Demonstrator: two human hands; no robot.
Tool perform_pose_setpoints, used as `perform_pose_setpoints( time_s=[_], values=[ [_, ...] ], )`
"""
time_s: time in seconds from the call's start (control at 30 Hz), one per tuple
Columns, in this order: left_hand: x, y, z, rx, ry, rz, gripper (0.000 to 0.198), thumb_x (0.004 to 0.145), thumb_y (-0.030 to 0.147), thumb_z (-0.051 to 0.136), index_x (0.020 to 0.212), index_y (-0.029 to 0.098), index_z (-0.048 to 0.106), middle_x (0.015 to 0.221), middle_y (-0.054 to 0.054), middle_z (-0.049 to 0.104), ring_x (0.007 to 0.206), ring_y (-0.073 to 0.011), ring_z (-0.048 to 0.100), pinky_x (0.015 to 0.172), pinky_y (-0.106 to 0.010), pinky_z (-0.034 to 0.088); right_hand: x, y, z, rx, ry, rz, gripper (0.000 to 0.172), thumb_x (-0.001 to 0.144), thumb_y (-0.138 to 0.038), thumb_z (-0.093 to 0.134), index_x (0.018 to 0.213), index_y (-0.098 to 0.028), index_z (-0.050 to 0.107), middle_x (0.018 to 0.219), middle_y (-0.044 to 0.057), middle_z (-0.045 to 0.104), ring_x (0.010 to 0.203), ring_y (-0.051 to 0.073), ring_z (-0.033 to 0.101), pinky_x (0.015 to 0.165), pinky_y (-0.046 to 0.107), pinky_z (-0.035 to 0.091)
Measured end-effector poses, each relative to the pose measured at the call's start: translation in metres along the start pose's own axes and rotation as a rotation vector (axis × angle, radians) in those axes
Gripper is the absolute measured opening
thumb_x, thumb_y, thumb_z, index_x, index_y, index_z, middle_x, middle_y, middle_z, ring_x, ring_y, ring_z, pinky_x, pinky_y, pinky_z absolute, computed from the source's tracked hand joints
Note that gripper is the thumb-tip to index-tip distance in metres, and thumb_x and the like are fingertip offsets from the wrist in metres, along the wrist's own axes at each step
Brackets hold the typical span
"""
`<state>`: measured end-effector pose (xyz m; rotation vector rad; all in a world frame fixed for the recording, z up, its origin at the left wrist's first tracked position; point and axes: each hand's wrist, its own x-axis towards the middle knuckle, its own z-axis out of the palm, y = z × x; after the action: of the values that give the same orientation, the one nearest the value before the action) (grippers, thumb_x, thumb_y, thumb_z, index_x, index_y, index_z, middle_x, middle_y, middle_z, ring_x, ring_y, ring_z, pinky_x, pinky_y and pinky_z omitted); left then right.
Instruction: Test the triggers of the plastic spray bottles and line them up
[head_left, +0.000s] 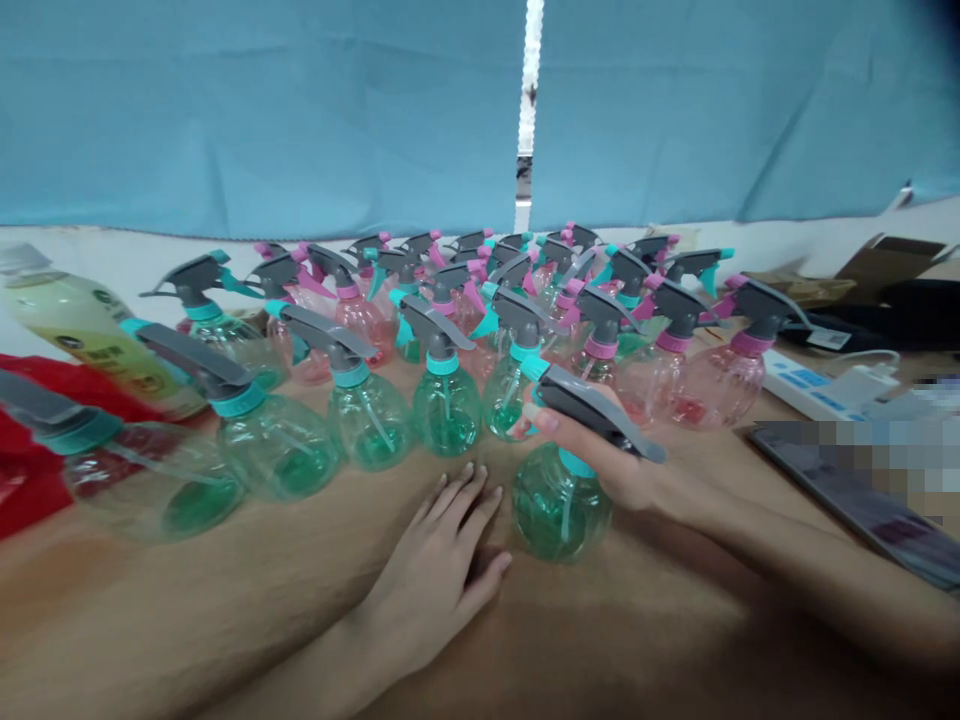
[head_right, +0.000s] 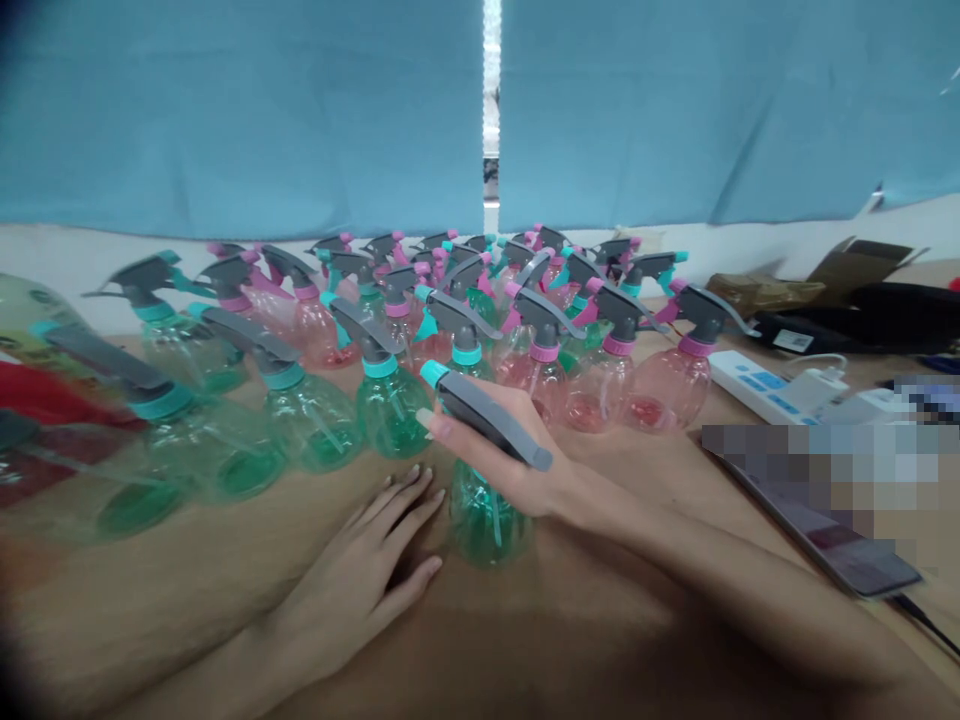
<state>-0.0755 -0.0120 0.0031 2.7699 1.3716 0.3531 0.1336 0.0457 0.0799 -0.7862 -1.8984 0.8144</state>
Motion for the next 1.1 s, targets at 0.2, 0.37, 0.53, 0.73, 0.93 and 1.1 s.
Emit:
perform_pose_setpoints(
  time_s=[0.2,0.37,0.53,0.73,0.93,1.1],
  values=[
    [-0.0001,-0.0007,0.0012,-0.003,-0.013,0.002,0.050,0.097,0.041,0.047,0.139,0.014,0.044,0.149,-0.014,0.040,0.138,-0.0280,0.034,0.111,-0.049,0.031,-0.0013,0.0015,0.0015,0.089,-0.054,0.053,0.018,0.090,-0.043,0.054,0.093,-0.026,0.061,0.078,-0.001,0.058,0.076,0.017,0.057,0.075,0.032,0.048],
    [0.0001,-0.0010,0.0007,-0.018,-0.017,0.000,0.050,0.097,0.040,0.047,0.138,0.013,0.045,0.149,-0.015,0.039,0.138,-0.0294,0.035,0.110,-0.050,0.031,-0.0062,0.0028,0.0027,0.127,-0.037,0.085,0.020,0.089,-0.042,0.055,0.102,-0.027,0.060,0.084,0.000,0.059,0.072,0.016,0.054,0.079,0.035,0.049],
    [-0.0007,-0.0017,0.0021,-0.020,0.008,0.006,0.049,0.096,0.040,0.048,0.138,0.015,0.045,0.148,-0.014,0.041,0.137,-0.0294,0.036,0.110,-0.051,0.031,-0.0075,0.0069,0.0039,0.109,-0.017,0.069,0.020,0.090,-0.042,0.056,0.104,-0.028,0.061,0.079,-0.001,0.056,0.063,0.014,0.047,0.078,0.034,0.048],
    [-0.0007,-0.0014,0.0021,-0.020,0.012,0.004,0.049,0.096,0.040,0.048,0.139,0.015,0.045,0.149,-0.014,0.040,0.137,-0.0294,0.036,0.110,-0.050,0.032,-0.0069,0.0057,0.0035,0.104,-0.013,0.078,0.021,0.089,-0.043,0.056,0.103,-0.028,0.061,0.080,-0.002,0.056,0.065,0.014,0.050,0.077,0.033,0.047],
    [0.0003,-0.0002,0.0011,-0.034,0.031,0.003,0.048,0.096,0.040,0.047,0.138,0.016,0.045,0.147,-0.014,0.042,0.136,-0.0290,0.038,0.110,-0.050,0.032,-0.0069,0.0025,0.0034,0.105,-0.019,0.094,0.020,0.089,-0.041,0.055,0.103,-0.027,0.061,0.071,-0.003,0.055,0.062,0.015,0.052,0.079,0.036,0.048],
    [0.0002,0.0000,0.0010,-0.048,0.025,-0.001,0.047,0.096,0.038,0.047,0.138,0.017,0.045,0.147,-0.013,0.042,0.137,-0.0287,0.036,0.111,-0.049,0.031,-0.0070,0.0023,0.0018,0.095,-0.009,0.057,0.020,0.088,-0.041,0.057,0.102,-0.027,0.061,0.092,0.001,0.064,0.084,0.019,0.060,0.082,0.036,0.048]
  ],
)
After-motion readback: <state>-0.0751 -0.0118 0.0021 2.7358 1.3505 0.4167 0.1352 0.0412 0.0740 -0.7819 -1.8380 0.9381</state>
